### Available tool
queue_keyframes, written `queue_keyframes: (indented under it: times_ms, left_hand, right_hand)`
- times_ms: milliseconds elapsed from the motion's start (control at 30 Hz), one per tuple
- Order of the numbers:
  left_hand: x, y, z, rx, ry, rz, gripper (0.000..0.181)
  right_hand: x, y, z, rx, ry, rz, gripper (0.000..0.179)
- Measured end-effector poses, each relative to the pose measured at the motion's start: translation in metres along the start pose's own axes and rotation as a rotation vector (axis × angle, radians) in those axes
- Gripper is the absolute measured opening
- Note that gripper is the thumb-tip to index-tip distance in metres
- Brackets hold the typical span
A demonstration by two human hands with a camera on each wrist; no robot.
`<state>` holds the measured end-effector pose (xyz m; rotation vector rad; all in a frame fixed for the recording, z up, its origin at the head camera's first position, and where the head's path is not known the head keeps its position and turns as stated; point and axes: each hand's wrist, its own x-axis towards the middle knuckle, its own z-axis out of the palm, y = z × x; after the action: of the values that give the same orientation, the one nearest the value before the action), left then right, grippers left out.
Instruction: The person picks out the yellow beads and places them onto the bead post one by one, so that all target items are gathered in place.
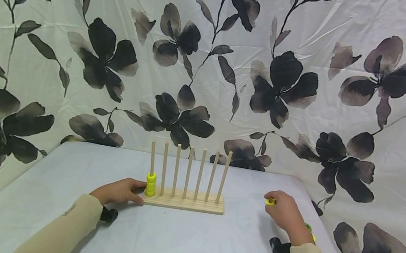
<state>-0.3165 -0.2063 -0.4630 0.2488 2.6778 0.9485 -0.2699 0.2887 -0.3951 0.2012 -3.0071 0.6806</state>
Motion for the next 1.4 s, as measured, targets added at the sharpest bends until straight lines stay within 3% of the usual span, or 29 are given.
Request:
queue_keyframes:
  times_ms: [267, 433, 967, 1400]
  left_hand:
    - [-0.001, 0.011, -0.004, 0.113, 0.014, 0.043, 0.072]
    - [-0.001, 0.012, -0.002, 0.129, 0.004, 0.02, 0.074]
    - [0.0, 0.006, 0.003, 0.09, 0.025, 0.019, 0.077]
    - [-0.003, 0.003, 0.005, 0.07, 0.057, 0.045, 0.078]
  right_hand:
    - [0.003, -0.004, 0.003, 0.01, 0.015, -0.036, 0.029]
    - [0.003, -0.006, 0.004, 0.013, 0.007, -0.037, 0.029]
    - [0.0, -0.022, 0.0, 0.005, 0.056, -0.149, 0.029]
    - [0.003, -0.039, -0.002, 0.056, 0.067, -0.187, 0.03]
